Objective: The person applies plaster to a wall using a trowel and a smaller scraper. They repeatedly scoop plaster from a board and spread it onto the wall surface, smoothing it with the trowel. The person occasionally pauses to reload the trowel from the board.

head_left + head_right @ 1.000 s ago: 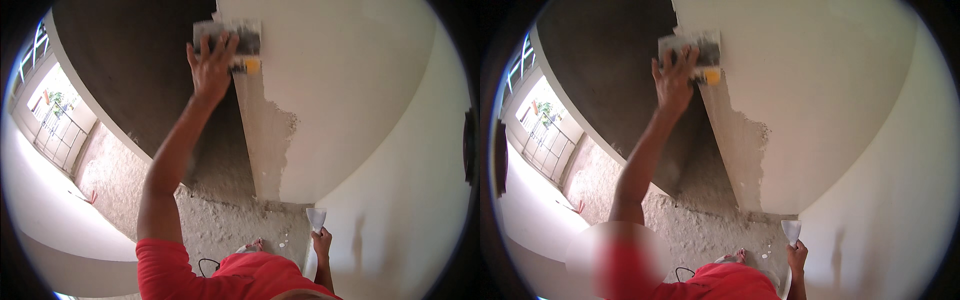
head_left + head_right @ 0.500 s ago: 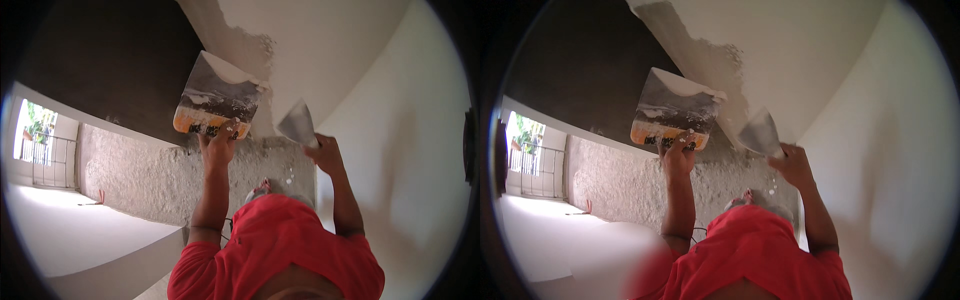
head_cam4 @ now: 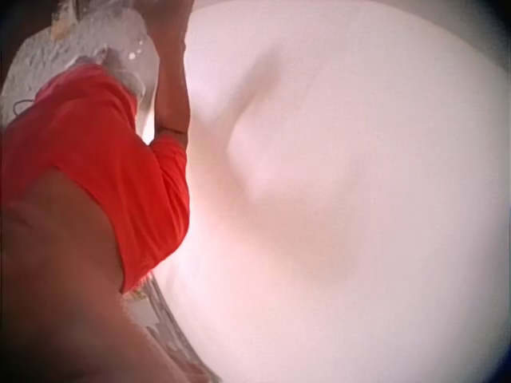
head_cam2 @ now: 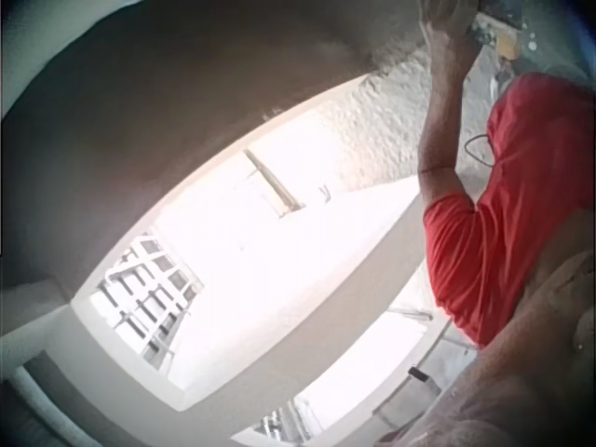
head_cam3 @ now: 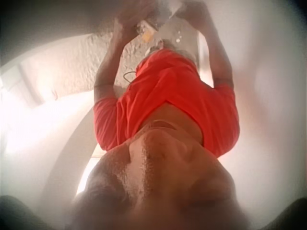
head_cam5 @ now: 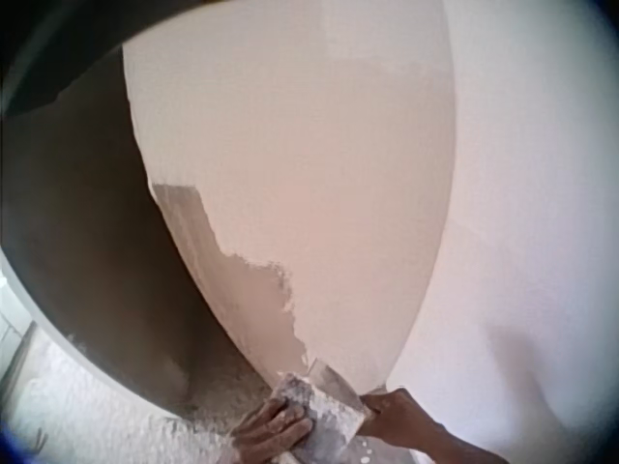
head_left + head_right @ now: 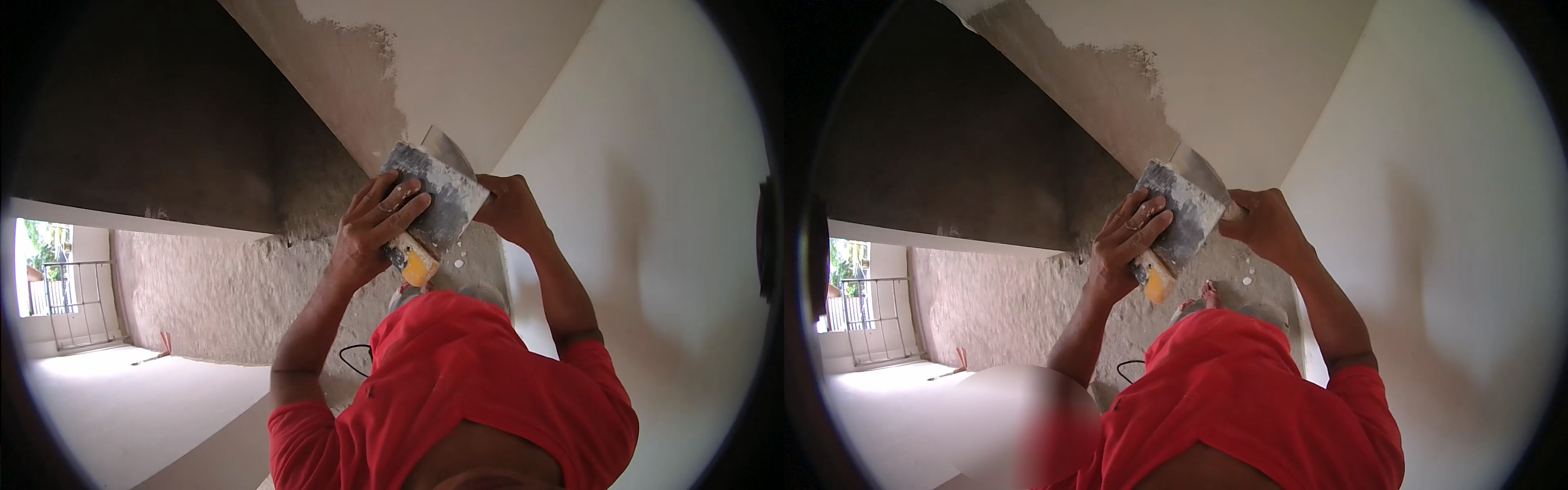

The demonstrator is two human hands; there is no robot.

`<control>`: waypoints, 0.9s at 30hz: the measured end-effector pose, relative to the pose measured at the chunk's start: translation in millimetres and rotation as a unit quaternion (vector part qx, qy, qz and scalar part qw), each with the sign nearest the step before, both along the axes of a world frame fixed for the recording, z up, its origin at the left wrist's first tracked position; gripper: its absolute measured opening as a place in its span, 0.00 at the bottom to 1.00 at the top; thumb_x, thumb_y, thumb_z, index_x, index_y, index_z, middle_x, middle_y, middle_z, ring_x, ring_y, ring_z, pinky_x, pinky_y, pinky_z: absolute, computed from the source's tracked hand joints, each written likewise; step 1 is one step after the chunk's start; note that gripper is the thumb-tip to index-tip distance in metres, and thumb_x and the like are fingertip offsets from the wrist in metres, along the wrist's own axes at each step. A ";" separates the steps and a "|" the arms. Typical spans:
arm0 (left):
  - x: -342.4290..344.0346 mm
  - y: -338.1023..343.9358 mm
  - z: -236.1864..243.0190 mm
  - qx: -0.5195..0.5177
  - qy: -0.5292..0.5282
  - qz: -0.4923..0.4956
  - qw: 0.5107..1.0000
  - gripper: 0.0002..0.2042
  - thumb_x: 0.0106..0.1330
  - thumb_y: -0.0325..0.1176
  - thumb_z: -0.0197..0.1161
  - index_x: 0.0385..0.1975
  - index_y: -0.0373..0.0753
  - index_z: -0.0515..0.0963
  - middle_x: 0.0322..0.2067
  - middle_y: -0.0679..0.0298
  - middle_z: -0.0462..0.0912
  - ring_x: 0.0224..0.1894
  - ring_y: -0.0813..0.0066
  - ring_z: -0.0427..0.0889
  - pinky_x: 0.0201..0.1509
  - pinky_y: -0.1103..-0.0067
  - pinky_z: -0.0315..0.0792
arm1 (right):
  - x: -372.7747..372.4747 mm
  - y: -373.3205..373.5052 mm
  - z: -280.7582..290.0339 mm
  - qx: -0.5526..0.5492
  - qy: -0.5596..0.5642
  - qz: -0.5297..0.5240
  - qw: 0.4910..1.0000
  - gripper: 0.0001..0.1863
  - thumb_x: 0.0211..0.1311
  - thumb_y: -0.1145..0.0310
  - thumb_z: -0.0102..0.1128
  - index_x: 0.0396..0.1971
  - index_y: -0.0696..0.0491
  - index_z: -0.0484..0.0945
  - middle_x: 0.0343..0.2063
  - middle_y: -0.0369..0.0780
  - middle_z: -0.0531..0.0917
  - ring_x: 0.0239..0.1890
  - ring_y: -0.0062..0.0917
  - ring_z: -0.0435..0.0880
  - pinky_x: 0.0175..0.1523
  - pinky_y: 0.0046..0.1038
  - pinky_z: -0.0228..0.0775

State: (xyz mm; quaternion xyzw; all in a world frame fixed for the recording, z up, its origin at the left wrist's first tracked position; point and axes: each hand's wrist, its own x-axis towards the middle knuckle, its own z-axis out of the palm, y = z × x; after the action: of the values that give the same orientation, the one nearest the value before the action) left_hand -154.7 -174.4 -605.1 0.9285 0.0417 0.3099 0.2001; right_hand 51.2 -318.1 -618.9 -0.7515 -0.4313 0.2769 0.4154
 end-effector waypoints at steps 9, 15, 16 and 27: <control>-17.2 104.0 68.1 0.183 0.045 0.141 0.972 0.35 0.46 0.23 0.69 0.59 0.51 0.72 0.59 0.64 0.75 0.64 0.58 0.68 0.68 0.60 0.60 | 5.3 -4.5 -18.8 0.151 -0.055 0.003 0.987 0.21 0.43 0.61 0.72 0.37 0.56 0.83 0.21 0.45 0.84 0.20 0.27 0.81 0.31 0.31 0.73; 33.0 175.3 329.1 0.476 -0.156 0.309 0.809 0.40 0.48 0.19 0.59 0.66 0.56 0.63 0.62 0.64 0.70 0.66 0.59 0.63 0.69 0.51 0.52 | -3.4 -1.7 -99.7 0.026 0.040 -0.024 0.999 0.17 0.46 0.63 0.69 0.34 0.58 0.84 0.17 0.41 0.82 0.17 0.22 0.79 0.27 0.28 0.72; 27.2 191.6 371.1 0.523 -0.189 0.350 0.754 0.36 0.52 0.23 0.59 0.65 0.57 0.64 0.63 0.66 0.69 0.65 0.60 0.64 0.69 0.51 0.53 | -22.0 -12.6 -99.9 -0.035 0.087 -0.027 0.995 0.18 0.45 0.63 0.69 0.35 0.59 0.84 0.17 0.42 0.82 0.18 0.24 0.81 0.28 0.29 0.73; 73.6 181.6 490.5 0.414 -0.108 0.459 0.779 0.29 0.61 0.20 0.52 0.65 0.47 0.65 0.66 0.64 0.64 0.69 0.62 0.60 0.69 0.51 0.53 | -34.2 -73.4 -120.2 -0.031 0.136 -0.106 0.984 0.12 0.51 0.64 0.65 0.19 0.57 0.77 0.08 0.35 0.73 0.08 0.17 0.69 0.12 0.25 0.59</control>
State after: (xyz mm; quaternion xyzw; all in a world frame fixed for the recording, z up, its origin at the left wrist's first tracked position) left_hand -81.1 7.1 -114.6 0.7535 0.3086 0.4507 -0.3659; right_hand 17.0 -391.5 -739.1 -0.7609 -0.2794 0.3443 0.4738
